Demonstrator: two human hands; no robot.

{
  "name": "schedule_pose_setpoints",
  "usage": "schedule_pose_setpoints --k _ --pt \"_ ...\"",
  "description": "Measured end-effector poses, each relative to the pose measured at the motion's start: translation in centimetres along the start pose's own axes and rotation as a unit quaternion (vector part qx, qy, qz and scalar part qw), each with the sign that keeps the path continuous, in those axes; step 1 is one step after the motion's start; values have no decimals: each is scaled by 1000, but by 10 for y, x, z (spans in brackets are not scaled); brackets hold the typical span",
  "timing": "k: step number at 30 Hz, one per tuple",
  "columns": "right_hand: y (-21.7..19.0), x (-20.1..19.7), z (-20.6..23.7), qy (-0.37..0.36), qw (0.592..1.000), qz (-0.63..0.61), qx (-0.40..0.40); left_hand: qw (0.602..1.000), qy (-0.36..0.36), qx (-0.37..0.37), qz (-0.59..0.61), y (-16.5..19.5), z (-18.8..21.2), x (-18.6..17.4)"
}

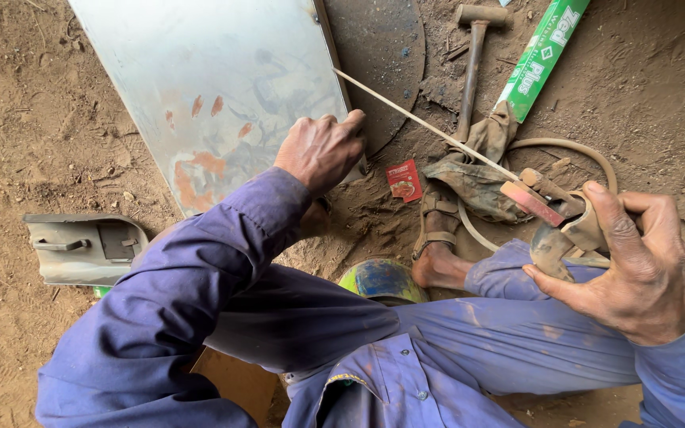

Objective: The person sits on the ground holding a stick welding electrode holder and welds the seam of a metal box, producing sparks. They set the holder down, tap and press the welded panel by hand, strike it with a hammer, then pick the holder back up and weld another spot on the box.

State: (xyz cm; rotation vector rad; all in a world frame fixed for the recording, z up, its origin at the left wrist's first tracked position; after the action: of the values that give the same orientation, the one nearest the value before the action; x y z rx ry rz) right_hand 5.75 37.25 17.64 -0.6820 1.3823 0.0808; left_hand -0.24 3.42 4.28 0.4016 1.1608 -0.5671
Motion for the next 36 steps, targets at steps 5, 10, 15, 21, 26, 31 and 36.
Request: schedule_pose_setpoints --k 5,10,15,21,26,31,36 --pt "-1 -1 -1 -1 1000 -6 0 1000 0 -2 1 0 0 0" --pt "-3 -2 0 -3 1000 -9 5 1000 9 -2 5 0 2 -2" --pt "-2 -2 0 -1 1000 -7 9 1000 6 -2 1 1 2 -3" --pt "-1 -1 3 -3 1000 -6 7 1000 4 -2 -7 1 2 -3" --pt "-1 -2 3 -6 1000 -12 16 1000 20 -1 5 1 2 -4" --pt "0 0 3 -11 1000 -11 19 1000 10 -4 -1 1 2 -4" --pt "0 -2 4 -6 1000 -15 11 1000 14 0 -12 1 2 -3"
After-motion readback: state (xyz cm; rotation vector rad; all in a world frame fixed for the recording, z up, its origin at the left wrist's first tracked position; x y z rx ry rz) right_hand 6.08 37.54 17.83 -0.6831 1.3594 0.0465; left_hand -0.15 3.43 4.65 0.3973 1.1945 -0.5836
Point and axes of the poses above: each hand's wrist, its own z-axis away from the middle knuckle, its own x-axis out of the palm, y = z × x, the point moved 4 cm from there along -z, towards the middle knuckle, and after that the axes turned 7 degrees about -z, right-handed, at the moved point
